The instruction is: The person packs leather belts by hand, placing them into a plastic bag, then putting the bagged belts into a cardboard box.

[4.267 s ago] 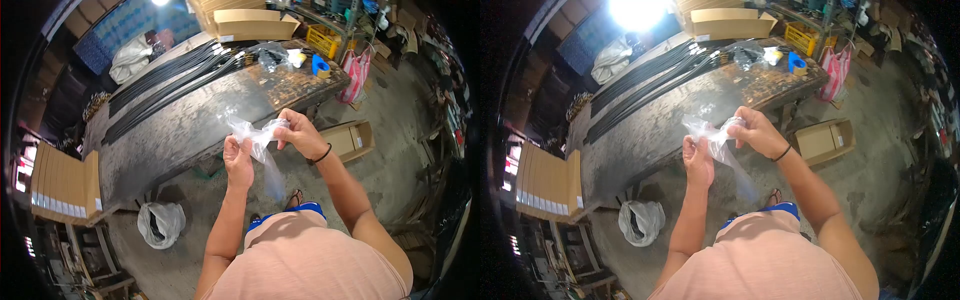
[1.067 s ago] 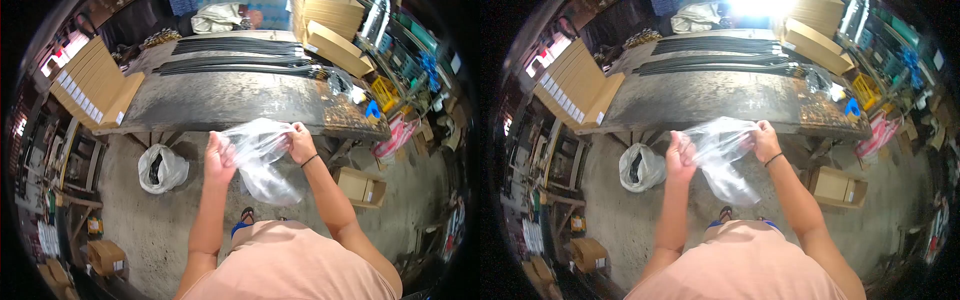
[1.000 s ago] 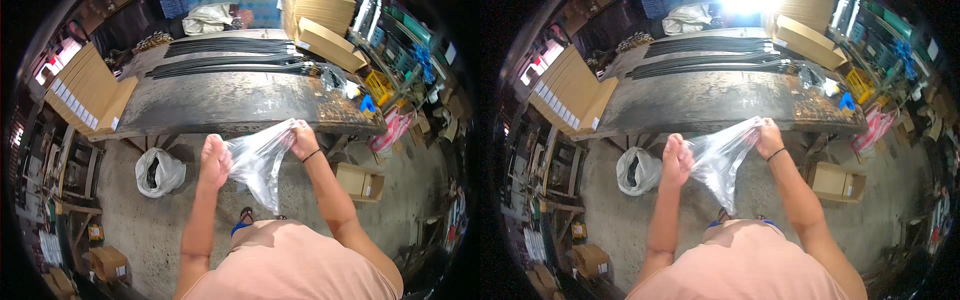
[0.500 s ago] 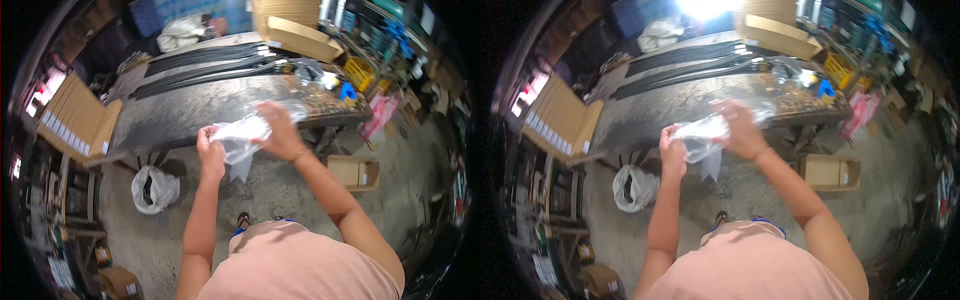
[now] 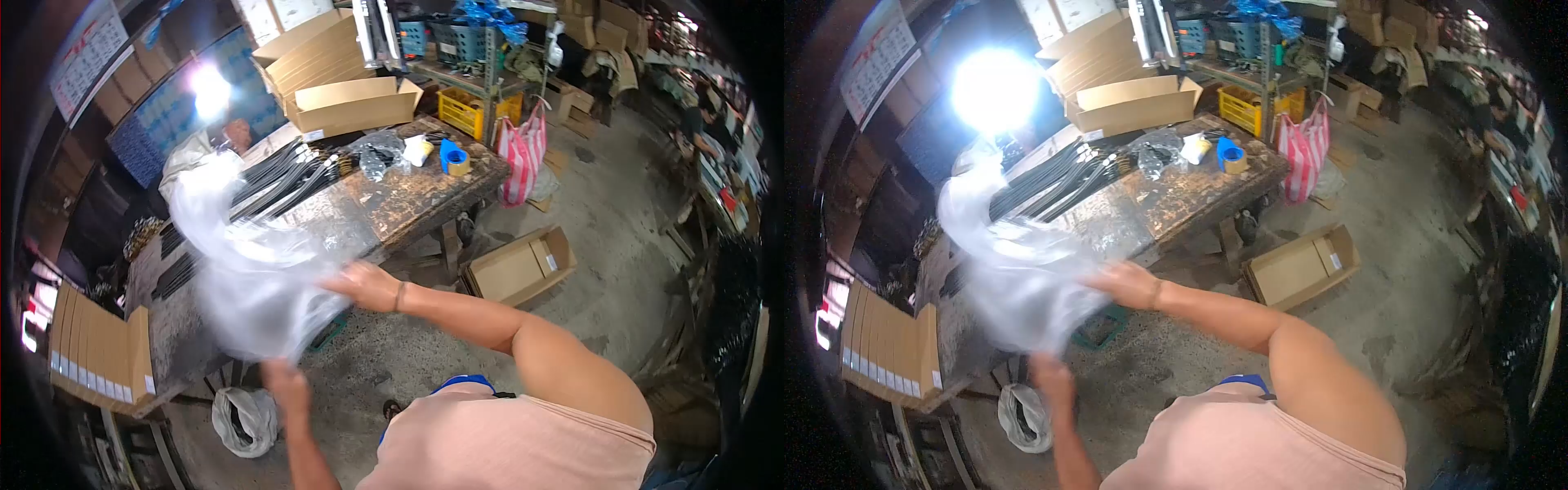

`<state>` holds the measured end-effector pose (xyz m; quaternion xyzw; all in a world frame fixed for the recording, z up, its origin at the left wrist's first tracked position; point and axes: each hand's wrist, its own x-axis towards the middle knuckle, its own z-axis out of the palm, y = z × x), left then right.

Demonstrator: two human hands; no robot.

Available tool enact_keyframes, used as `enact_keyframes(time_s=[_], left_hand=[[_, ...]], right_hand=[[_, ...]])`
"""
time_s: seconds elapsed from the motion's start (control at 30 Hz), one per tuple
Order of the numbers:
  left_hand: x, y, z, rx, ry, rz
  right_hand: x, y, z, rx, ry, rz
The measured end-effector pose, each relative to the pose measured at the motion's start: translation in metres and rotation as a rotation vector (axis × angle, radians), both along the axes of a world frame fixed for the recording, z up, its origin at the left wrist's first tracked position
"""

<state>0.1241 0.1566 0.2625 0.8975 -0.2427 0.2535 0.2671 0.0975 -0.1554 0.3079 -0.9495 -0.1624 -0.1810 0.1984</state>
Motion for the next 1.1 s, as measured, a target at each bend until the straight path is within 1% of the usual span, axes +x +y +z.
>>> enact_keyframes(time_s=[0.03, 0.07, 0.1, 0.13, 0.17, 0.2, 0.23, 0.27, 0.3, 0.33, 0.37, 0.43, 0.47, 0.5, 0.53, 0.57, 0.6, 0.63, 0.67, 0.73, 0.77, 0.8, 0.83, 0.87, 0.9, 0.93, 0.97, 1.0, 1.03, 1.1], left_hand=[[-0.008, 0.022, -0.057, 0.359, 0.293, -0.014], [-0.018, 0.034, -0.064, 0.236, 0.332, -0.057], [-0.021, 0.025, -0.067, 0.095, 0.367, -0.111], [-0.005, 0.005, -0.017, 0.099, 0.243, -0.070], [0.006, -0.004, 0.034, -0.058, 0.115, -0.071], [-0.003, -0.030, 0.115, -0.231, 0.202, 0.036], [-0.003, -0.038, 0.160, -0.301, -0.062, 0.063], [-0.007, -0.033, 0.191, -0.435, -0.208, -0.022], [-0.029, -0.042, 0.207, -0.827, -0.136, -0.188], [-0.029, -0.047, 0.193, -0.836, -0.140, -0.171], [-0.022, -0.050, 0.163, -0.532, -0.176, -0.211], [0.001, -0.048, 0.077, 0.093, -0.220, -0.266], [0.018, -0.036, 0.011, 0.182, 0.387, -0.187], [0.022, -0.012, -0.063, 0.265, 0.497, -0.188], [0.009, -0.019, -0.062, 0.198, 0.576, -0.225], [0.011, -0.031, -0.057, 0.004, 0.577, -0.272], [0.017, -0.046, -0.056, -0.269, 0.623, -0.386], [0.015, -0.068, -0.013, -0.358, 0.853, -0.295], [0.022, -0.085, -0.008, -0.565, 0.917, -0.392], [0.032, -0.116, 0.005, -0.812, 1.215, -0.639], [0.035, -0.129, 0.018, -0.815, 1.348, -0.762], [0.037, -0.138, 0.011, -0.815, 1.462, -0.898], [0.040, -0.147, 0.024, -0.691, 1.414, -0.996], [0.049, -0.152, 0.032, -0.527, 1.257, -1.125], [0.060, -0.155, 0.039, -0.371, 1.082, -1.242], [0.074, -0.156, 0.045, -0.363, 1.086, -1.284], [0.090, -0.155, 0.051, -0.306, 1.066, -1.331], [0.106, -0.154, 0.056, -0.254, 1.046, -1.372], [0.120, -0.152, 0.061, -0.255, 1.055, -1.397], [0.151, -0.146, 0.069, -0.307, 1.054, -1.345]], right_hand=[[-0.016, -0.017, -0.041, 0.195, 0.712, -0.097], [-0.026, -0.030, -0.101, 0.074, -0.206, 0.076], [-0.012, -0.052, -0.110, -0.126, 0.604, -0.022], [-0.013, -0.044, -0.060, -0.106, 0.186, -0.251], [0.011, -0.057, -0.046, 0.015, 0.075, -0.215], [0.014, -0.056, 0.035, 0.017, 0.034, -0.288], [0.003, -0.059, 0.105, 0.130, -0.289, -0.229], [-0.006, -0.062, 0.141, 0.252, -0.601, -0.166], [-0.005, -0.069, 0.123, 0.245, -0.598, -0.147], [-0.007, -0.077, 0.087, 0.460, -0.754, -0.137], [-0.014, -0.081, 0.063, 0.683, -0.905, -0.123], [-0.045, -0.080, 0.054, 0.159, -0.328, -0.098], [-0.032, -0.095, -0.029, 0.000, 0.184, -0.172], [-0.044, -0.099, -0.061, -0.369, 0.909, -0.177], [-0.062, -0.093, -0.081, -0.146, 0.811, -0.227], [-0.063, -0.086, -0.091, 0.116, 0.682, -0.156], [-0.059, -0.080, -0.105, 0.261, 0.610, -0.120], [-0.047, -0.065, -0.107, 0.406, 0.530, -0.092], [-0.036, -0.051, -0.096, 0.400, 0.552, -0.085], [-0.013, -0.026, -0.063, 0.850, 0.754, -0.032], [-0.001, -0.024, -0.071, 0.950, 0.912, 0.128], [0.008, -0.022, -0.096, 0.955, 0.758, 0.261], [0.016, -0.018, -0.114, 0.953, 0.599, 0.383], [0.022, -0.013, -0.116, 0.953, 0.581, 0.337], [0.029, -0.009, -0.117, 1.034, 0.839, 0.279], [0.041, -0.006, -0.106, 1.115, 1.099, 0.221], [0.048, -0.006, -0.093, 1.120, 0.979, 0.244], [0.059, -0.018, -0.086, 1.101, 0.913, 0.369], [0.070, -0.032, -0.074, 1.081, 0.848, 0.495], [0.088, -0.063, -0.044, 1.160, 0.846, 0.097]])
